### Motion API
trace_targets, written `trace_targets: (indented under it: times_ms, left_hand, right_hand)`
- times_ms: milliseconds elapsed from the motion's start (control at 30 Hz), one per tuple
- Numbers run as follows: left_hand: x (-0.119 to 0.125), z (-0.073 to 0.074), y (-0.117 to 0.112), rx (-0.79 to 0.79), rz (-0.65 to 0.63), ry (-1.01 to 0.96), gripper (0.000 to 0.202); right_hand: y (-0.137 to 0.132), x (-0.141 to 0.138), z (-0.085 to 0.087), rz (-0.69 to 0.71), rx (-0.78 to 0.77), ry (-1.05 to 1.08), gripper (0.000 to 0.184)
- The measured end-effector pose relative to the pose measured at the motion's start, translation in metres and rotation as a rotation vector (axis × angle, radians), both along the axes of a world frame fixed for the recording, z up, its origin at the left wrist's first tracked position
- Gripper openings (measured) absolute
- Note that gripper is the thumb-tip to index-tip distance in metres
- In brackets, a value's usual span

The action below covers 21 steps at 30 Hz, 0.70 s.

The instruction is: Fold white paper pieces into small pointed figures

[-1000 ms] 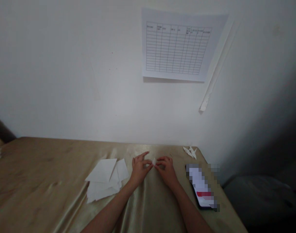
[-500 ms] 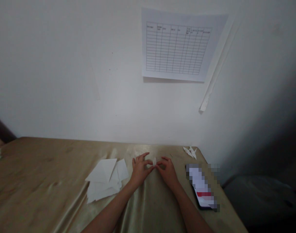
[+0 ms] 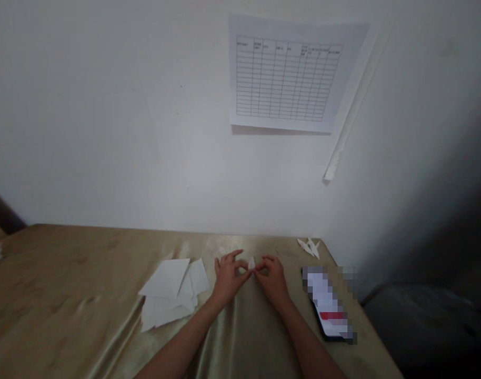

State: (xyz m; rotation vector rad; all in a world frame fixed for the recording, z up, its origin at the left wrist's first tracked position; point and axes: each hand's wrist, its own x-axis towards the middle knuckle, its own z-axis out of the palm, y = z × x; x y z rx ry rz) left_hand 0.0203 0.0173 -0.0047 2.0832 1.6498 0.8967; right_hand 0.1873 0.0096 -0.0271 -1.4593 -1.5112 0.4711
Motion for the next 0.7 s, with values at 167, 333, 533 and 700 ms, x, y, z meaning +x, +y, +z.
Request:
trace_targets:
  times_ms: [167,333,533,700]
  left_hand:
    - [-0.0001,-0.0019,0.0013,-0.001,0.004,0.0,0.005]
    - [-0.0004,-0.0009,0.0016,-0.028,-0.001,0.05,0.007]
    - [-0.0003,-0.0034,0.0008,-0.039,0.037,0.126,0.004]
    - [0.0019,-0.0036,-0.0007,-0.014,0.083,0.175,0.021]
  right_hand:
    - [-0.0001,0.0004,0.0004,-0.022,-0.02,-0.052,0.002]
    - [-0.0016,-0.0016,0.0025,-0.018,-0.075,-0.118,0.005]
    - [-0.0047,-0.0053,0.0034,-0.044,-0.092,-0.188,0.006]
    - [-0.005,-0.004,0.0017,-0.068,-0.096,-0.206,0.01]
